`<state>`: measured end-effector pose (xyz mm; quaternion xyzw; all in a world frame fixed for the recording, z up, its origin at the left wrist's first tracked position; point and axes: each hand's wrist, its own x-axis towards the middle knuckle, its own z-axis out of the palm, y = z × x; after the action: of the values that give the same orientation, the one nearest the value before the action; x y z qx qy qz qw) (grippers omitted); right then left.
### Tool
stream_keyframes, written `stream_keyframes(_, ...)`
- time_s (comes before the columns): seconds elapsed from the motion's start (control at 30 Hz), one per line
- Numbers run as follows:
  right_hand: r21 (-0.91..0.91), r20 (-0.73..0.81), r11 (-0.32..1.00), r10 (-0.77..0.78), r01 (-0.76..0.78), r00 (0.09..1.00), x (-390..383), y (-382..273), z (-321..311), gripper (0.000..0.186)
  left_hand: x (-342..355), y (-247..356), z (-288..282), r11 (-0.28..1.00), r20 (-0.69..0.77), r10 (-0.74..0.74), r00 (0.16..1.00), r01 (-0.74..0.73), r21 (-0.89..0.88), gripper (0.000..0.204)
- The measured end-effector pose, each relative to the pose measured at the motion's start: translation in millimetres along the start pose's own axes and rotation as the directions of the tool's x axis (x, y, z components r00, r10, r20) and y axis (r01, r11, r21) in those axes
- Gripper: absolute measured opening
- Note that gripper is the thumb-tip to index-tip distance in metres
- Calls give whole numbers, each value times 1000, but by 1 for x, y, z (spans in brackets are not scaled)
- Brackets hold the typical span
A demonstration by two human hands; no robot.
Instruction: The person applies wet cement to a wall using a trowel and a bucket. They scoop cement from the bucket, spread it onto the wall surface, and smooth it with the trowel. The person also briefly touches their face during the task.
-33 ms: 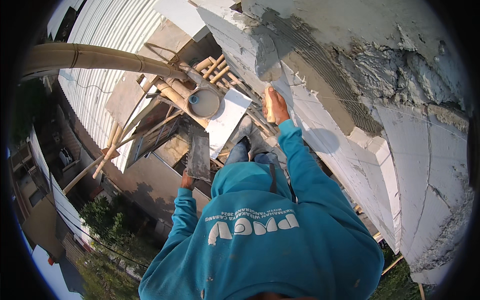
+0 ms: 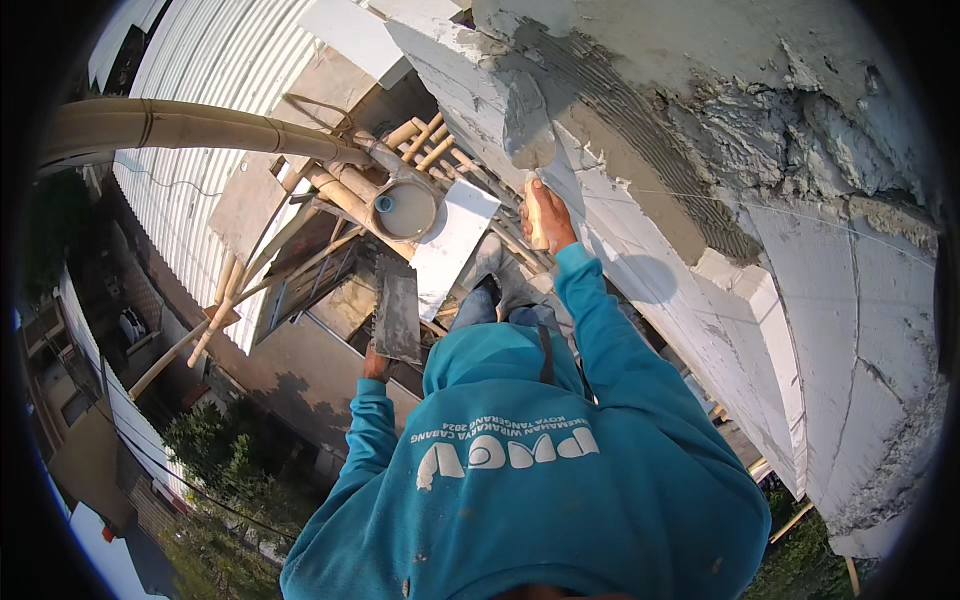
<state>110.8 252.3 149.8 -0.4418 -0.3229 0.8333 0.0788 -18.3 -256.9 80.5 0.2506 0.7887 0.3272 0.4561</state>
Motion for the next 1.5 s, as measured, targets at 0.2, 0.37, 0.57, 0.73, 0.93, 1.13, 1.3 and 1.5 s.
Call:
stream_keyframes(0.2, -250, -111, 968, -64, 35, 992, -29, 1, 19, 57, 53, -11, -8, 990, 29, 19, 999, -22, 137, 49)
stream_keyframes(0.37, 20, -47, 995, -95, 96, 994, -18, -17, 37, 56, 87, 16, -21, 991, 42, 24, 999, -29, 129, 48)
stream_keyframes(0.57, 536, 118, 844, -61, -12, 991, 17, -5, 81, 50, 78, 29, -31, 993, 19, 6, 1000, -9, 115, 46)
stream_keyframes(0.73, 618, 196, 782, -59, -77, 979, 64, -30, 122, 48, 56, 30, -43, 990, 11, -7, 1000, 5, 143, 45)
stream_keyframes(0.93, 249, 6, 966, 72, -72, 997, 71, -57, 126, 48, 37, 8, -47, 994, -7, -13, 1000, 14, 107, 46)
stream_keyframes(1.13, 40, -43, 998, 51, -49, 998, 26, -53, 63, 53, 77, -19, -50, 996, 91, -56, 994, 49, 76, 38)
stream_keyframes(1.3, 0, -97, 996, 85, -86, 992, -27, -27, 21, 56, 125, 8, -55, 988, 170, -143, 975, 131, 83, 36)
stream_keyframes(1.5, -254, -247, 967, -78, 13, 966, -119, 34, -46, 64, 178, 61, -71, 959, 310, -106, 945, 15, 282, 36)
